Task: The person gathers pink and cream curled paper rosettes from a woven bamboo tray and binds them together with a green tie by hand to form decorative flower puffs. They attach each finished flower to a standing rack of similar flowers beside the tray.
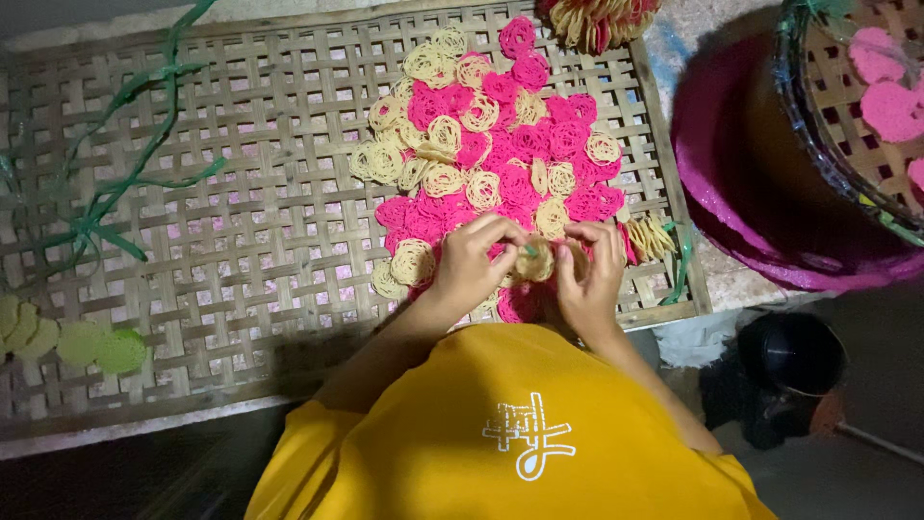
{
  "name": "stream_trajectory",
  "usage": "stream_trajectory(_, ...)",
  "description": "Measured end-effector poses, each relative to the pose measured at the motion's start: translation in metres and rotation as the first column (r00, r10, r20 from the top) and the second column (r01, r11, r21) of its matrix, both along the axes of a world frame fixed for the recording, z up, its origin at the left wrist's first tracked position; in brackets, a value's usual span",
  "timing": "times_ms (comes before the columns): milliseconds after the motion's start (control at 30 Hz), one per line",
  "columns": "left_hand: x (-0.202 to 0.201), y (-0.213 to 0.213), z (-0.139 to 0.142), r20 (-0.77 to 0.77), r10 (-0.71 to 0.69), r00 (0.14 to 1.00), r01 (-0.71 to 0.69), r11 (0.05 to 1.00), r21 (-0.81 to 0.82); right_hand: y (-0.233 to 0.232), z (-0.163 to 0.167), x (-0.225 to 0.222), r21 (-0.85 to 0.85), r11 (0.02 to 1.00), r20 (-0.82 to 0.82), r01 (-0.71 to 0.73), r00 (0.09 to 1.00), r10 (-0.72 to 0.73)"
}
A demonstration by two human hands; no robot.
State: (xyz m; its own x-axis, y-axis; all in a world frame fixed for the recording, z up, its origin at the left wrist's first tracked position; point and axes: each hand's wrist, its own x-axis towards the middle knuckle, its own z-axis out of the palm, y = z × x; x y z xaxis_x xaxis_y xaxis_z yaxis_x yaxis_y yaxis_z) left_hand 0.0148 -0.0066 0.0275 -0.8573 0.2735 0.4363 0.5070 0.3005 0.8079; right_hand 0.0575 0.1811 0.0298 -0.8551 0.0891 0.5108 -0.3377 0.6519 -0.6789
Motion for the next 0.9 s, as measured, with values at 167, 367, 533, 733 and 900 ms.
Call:
stream_trajectory(167,-0.007,0.012,0.000,0.090,-0.067,0.994,0.062,0.997,0.051,0.002,-0.011,-0.002,0.141,0.980,0.050,-0.143,0.989,0.137)
stream_trajectory(367,-0.069,-0.003,-0.027,-0.117,0.159,0.980,-0.193,0.894,-0.405,0.009,-0.047,-0.006,-0.564,0.819,0.284,-0.110,0.905,0.317)
stream_trajectory(533,-0.088,-0.015,-0.048,0.006,0.258,0.966,-0.202,0.774,-0.601,0.010,-0.056,-0.009,-0.609,0.789,0.309,-0.081,0.892,0.331)
stream_trajectory(733,-0.086,-0.017,-0.058,0.347,0.155,0.925,-0.170,0.985,0.011,-0.002,-0.042,-0.019,-0.410,0.910,0.326,-0.061,0.922,0.209)
stream_trajectory(900,-0.056,-0.019,-0.068,0.613,-0.012,0.790,-0.150,0.966,0.212,-0.012,-0.028,-0.027,-0.125,0.991,0.277,-0.047,0.957,0.080)
